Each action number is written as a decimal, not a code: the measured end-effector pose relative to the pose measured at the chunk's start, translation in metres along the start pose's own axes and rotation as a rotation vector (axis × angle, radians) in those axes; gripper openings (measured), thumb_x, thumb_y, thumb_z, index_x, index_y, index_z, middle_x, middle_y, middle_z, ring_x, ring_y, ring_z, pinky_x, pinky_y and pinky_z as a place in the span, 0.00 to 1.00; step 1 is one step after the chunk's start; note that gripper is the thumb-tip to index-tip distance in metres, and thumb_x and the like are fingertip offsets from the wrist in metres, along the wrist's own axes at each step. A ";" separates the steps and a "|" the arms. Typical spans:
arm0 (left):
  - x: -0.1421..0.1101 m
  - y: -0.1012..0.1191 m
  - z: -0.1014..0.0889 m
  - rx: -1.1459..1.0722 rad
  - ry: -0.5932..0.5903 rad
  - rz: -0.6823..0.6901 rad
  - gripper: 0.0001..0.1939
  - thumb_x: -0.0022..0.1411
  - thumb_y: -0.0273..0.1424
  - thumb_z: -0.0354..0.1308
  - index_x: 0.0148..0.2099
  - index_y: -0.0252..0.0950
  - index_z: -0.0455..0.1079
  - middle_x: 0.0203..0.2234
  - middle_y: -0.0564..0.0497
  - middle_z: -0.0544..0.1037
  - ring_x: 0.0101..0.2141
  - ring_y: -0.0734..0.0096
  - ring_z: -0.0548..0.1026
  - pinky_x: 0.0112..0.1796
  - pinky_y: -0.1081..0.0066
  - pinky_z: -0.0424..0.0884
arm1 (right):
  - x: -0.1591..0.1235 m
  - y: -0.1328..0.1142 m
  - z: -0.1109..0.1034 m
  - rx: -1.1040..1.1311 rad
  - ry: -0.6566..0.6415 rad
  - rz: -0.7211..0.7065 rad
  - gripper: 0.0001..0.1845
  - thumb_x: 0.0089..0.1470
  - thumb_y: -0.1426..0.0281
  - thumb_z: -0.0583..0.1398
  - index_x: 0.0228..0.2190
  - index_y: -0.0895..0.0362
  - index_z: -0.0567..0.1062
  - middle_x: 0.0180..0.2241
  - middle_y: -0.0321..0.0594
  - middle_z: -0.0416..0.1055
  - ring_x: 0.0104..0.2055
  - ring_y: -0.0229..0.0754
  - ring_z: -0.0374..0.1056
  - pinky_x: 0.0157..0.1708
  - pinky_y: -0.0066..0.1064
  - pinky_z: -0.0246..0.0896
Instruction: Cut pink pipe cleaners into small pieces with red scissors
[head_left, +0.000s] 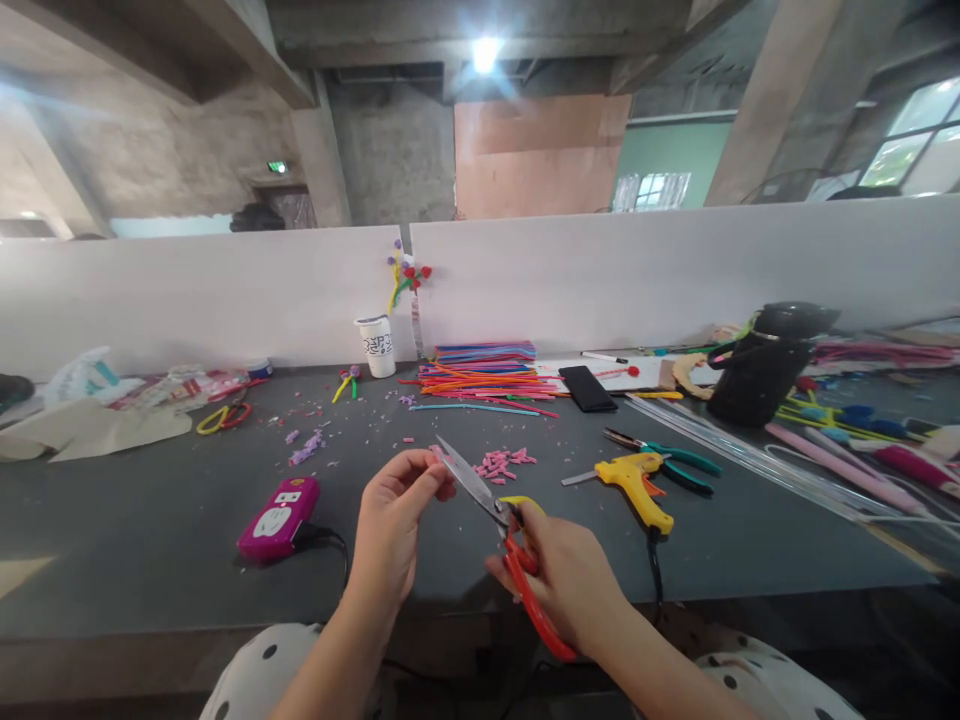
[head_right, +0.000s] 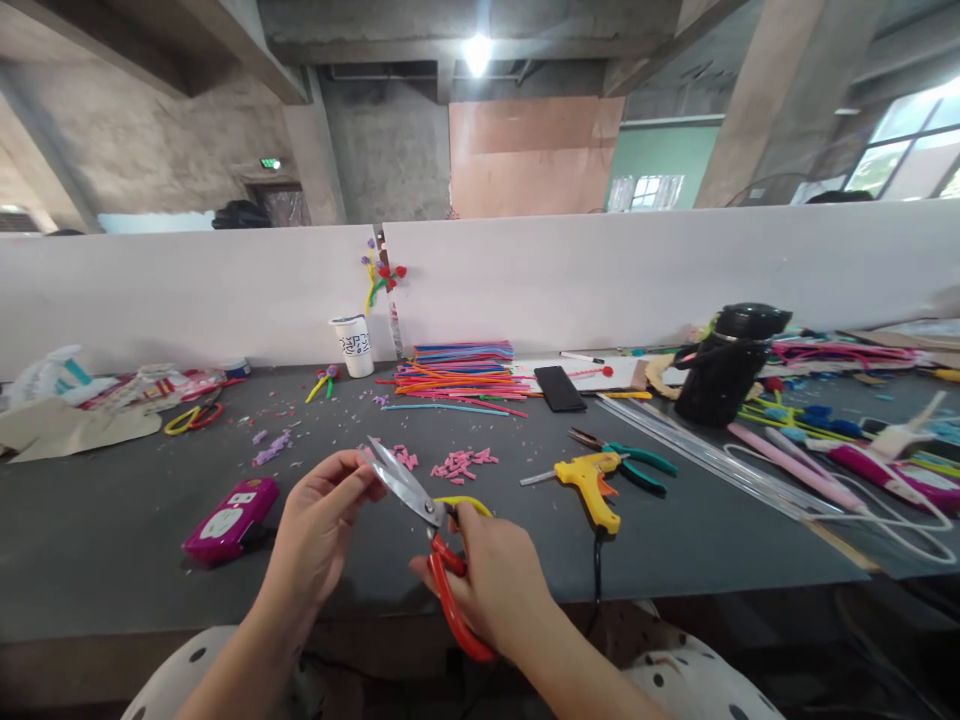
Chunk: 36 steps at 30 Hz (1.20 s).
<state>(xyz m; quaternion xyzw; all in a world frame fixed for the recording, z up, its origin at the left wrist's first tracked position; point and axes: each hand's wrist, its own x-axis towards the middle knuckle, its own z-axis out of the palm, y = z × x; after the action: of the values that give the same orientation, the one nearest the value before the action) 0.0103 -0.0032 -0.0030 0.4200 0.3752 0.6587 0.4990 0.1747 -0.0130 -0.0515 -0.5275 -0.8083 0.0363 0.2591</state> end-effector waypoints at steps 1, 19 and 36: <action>0.000 0.000 0.000 0.007 0.009 0.009 0.05 0.48 0.29 0.60 0.26 0.33 0.68 0.20 0.55 0.70 0.23 0.78 0.66 0.28 0.77 0.62 | 0.000 0.000 0.001 -0.023 0.002 -0.003 0.14 0.47 0.57 0.54 0.27 0.55 0.62 0.20 0.34 0.66 0.21 0.39 0.62 0.21 0.26 0.45; 0.002 -0.004 -0.002 0.020 0.009 0.038 0.04 0.49 0.29 0.59 0.26 0.34 0.68 0.20 0.56 0.70 0.24 0.78 0.67 0.29 0.76 0.62 | 0.001 0.000 0.003 -0.100 0.040 -0.046 0.11 0.51 0.60 0.52 0.27 0.55 0.64 0.18 0.34 0.66 0.21 0.40 0.64 0.20 0.27 0.44; 0.002 -0.002 -0.003 0.055 0.014 0.067 0.04 0.48 0.30 0.59 0.28 0.33 0.69 0.21 0.54 0.71 0.24 0.76 0.68 0.29 0.75 0.63 | 0.002 0.001 0.002 -0.114 0.065 -0.048 0.17 0.51 0.54 0.51 0.25 0.55 0.65 0.17 0.34 0.67 0.20 0.40 0.65 0.19 0.27 0.44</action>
<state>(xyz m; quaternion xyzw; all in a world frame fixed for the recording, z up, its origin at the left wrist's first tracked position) 0.0078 -0.0012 -0.0057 0.4414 0.3823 0.6673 0.4623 0.1742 -0.0100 -0.0529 -0.5229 -0.8125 -0.0330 0.2557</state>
